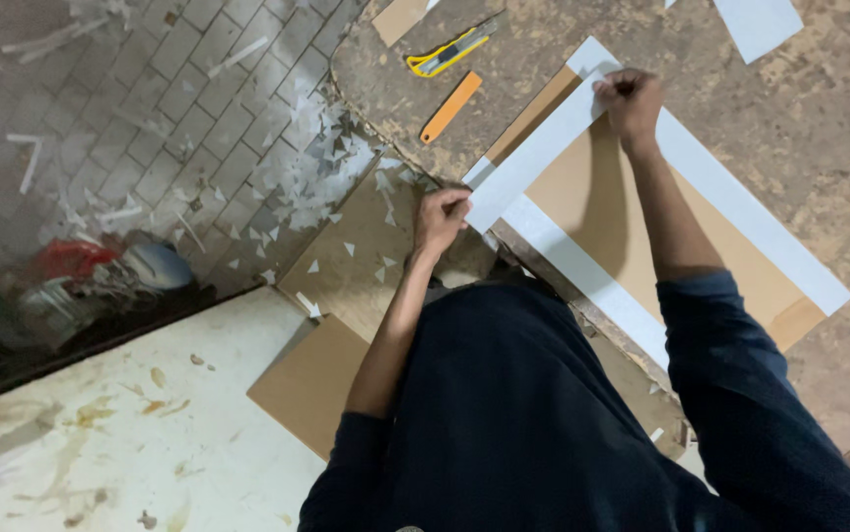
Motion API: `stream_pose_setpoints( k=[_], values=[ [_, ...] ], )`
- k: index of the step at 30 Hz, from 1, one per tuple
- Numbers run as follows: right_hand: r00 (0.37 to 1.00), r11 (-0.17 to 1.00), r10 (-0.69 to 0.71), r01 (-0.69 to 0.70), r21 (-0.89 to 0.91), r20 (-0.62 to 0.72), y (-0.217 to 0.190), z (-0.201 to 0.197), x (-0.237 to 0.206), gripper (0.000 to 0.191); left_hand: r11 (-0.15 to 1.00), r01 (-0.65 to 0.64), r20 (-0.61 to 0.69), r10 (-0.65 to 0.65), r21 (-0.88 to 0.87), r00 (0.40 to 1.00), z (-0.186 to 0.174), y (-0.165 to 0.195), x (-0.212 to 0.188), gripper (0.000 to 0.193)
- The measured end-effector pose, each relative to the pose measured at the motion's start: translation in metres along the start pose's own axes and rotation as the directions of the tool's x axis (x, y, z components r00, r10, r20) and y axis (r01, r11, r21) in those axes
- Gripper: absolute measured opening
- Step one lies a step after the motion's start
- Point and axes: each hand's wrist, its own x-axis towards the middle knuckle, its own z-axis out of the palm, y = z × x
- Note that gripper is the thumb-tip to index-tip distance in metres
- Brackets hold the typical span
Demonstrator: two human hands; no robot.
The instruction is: The person spreads white glue along the edges of a rectangular board with a small spreader, then lays white edge banding strips onto the glued edges, pressing and folding the strips over the panel borders and smoothing them down by hand.
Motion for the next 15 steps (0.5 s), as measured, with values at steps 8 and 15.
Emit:
stream_pose_setpoints(
  k=[8,15],
  values=[
    [0.981,0.962,-0.188,0.175,-0.211,-0.039,-0.033,0.015,0.033,0.008,0.997,-0.006,-0.174,-0.007,-0.077,0.985,0.017,0.018,0.031,0.019],
    [0.997,0.996,-0.029,0.035,0.081,-0.065,-0.024,0.029,0.044,0.009,0.998,0.053,-0.249,-0.060,-0.037,0.967,0.020,0.019,0.036,0.031]
  ],
)
